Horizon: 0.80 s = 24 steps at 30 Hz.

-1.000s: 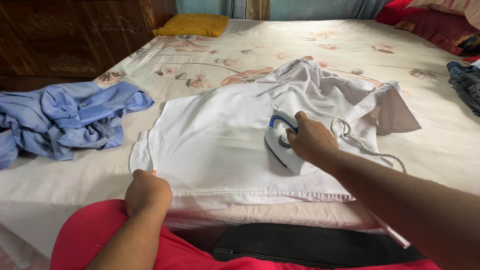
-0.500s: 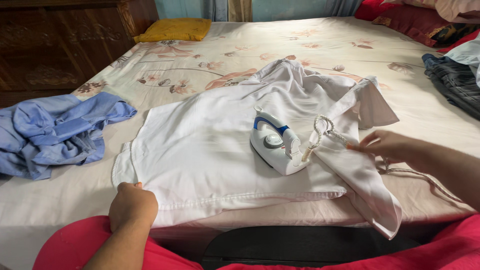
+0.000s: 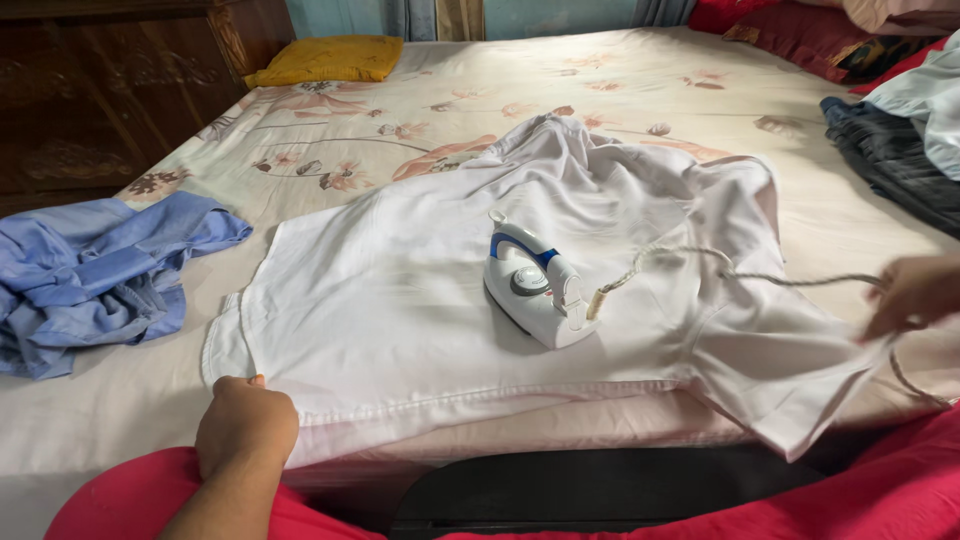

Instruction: The person irons a white shirt laid out on a bed. They smooth the fabric with their hands and use an electric iron to press the shirt, moving it across different sections to remove wrinkles.

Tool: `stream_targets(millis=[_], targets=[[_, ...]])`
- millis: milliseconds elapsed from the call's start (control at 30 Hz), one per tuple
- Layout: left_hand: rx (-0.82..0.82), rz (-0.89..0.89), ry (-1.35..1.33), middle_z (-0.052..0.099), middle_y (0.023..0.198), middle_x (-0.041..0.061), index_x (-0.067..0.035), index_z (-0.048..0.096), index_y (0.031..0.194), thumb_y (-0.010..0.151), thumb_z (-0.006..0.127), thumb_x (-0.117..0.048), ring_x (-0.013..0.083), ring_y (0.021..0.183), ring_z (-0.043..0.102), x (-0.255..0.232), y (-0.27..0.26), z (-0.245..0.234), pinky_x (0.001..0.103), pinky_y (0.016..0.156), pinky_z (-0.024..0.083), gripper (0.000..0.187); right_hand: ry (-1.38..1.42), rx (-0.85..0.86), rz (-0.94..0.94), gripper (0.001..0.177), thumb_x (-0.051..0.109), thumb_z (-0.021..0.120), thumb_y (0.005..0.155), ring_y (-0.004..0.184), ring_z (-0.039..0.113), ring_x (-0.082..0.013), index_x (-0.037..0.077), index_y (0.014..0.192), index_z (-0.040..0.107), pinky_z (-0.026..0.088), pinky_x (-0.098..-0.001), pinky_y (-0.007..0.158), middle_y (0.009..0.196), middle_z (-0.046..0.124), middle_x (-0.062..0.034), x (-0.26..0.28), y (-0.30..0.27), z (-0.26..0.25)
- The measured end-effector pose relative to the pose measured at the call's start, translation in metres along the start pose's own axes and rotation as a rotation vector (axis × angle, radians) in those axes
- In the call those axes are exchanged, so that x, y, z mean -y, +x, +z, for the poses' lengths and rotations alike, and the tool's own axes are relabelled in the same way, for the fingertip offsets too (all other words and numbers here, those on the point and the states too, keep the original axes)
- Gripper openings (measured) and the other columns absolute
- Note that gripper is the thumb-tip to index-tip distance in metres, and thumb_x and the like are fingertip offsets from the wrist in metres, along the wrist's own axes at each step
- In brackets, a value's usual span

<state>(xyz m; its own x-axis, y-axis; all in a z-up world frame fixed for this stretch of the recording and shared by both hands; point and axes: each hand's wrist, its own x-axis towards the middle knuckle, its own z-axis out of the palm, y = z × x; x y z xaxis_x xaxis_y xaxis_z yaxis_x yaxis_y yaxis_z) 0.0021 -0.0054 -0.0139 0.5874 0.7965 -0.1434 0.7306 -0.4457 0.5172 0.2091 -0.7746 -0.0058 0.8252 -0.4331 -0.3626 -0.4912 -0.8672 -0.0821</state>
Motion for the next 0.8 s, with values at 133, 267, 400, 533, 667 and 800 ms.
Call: stream_targets(millis=[133,267,400,533,667,800], targets=[[-0.013,0.029,0.005,0.073,0.116,0.023,-0.004,0.060,0.130,0.111,0.042,-0.033,0.0420,0.106,0.071,0.002,-0.002,-0.001,0.055,0.085,0.056,0.039,0.494,0.077,-0.054,0.074,0.065,0.066,0.087,0.134,0.050,-0.0326,0.040,0.155,0.050,0.038,-0.0687,0.099,0.152,0.054,-0.0055,0.059,-0.018,-0.056],[-0.036,0.061,0.022,0.071,0.118,0.024,-0.004,0.060,0.129,0.110,0.042,-0.034,0.0435,0.110,0.069,0.005,-0.001,0.000,0.056,0.089,0.054,0.039,0.809,0.026,-0.122,0.067,0.067,0.064,0.096,0.124,0.059,-0.0337,0.029,0.151,0.056,0.047,-0.0582,0.099,0.140,0.058,-0.0151,0.136,-0.055,-0.049],[-0.043,0.075,0.020,0.072,0.119,0.025,-0.005,0.060,0.130,0.110,0.042,-0.032,0.0434,0.112,0.068,0.004,-0.004,0.000,0.055,0.092,0.053,0.038,0.675,-0.169,-0.222,0.034,0.027,0.080,0.090,0.100,0.069,-0.0276,0.016,0.122,0.080,0.055,-0.0508,0.087,0.112,0.074,-0.0103,0.126,0.001,-0.010],[-0.050,0.048,0.073,0.070,0.120,0.024,-0.003,0.056,0.131,0.108,0.042,-0.029,0.0444,0.112,0.068,0.003,-0.005,0.000,0.056,0.090,0.054,0.038,0.313,-0.392,-0.244,0.023,0.014,0.077,0.090,0.090,0.074,-0.0299,0.015,0.111,0.086,0.057,-0.0457,0.082,0.096,0.079,-0.0113,0.074,0.022,0.029],[-0.059,0.072,0.093,0.071,0.115,0.028,0.003,0.054,0.131,0.109,0.041,-0.028,0.0457,0.107,0.070,-0.002,-0.008,0.000,0.056,0.088,0.056,0.040,-0.039,-0.331,-0.091,0.037,0.034,0.082,0.093,0.091,0.070,-0.0244,0.019,0.123,0.068,0.053,-0.0396,0.080,0.092,0.078,-0.0114,0.068,0.007,0.018],[-0.046,0.069,0.074,0.072,0.115,0.030,0.005,0.052,0.132,0.109,0.040,-0.030,0.0465,0.104,0.071,-0.002,-0.010,-0.002,0.056,0.087,0.056,0.044,0.537,-0.182,-0.002,0.061,0.050,0.086,0.094,0.076,0.060,-0.0294,0.003,0.121,0.056,0.049,-0.0512,0.064,0.084,0.061,-0.0143,0.047,0.012,0.019]])
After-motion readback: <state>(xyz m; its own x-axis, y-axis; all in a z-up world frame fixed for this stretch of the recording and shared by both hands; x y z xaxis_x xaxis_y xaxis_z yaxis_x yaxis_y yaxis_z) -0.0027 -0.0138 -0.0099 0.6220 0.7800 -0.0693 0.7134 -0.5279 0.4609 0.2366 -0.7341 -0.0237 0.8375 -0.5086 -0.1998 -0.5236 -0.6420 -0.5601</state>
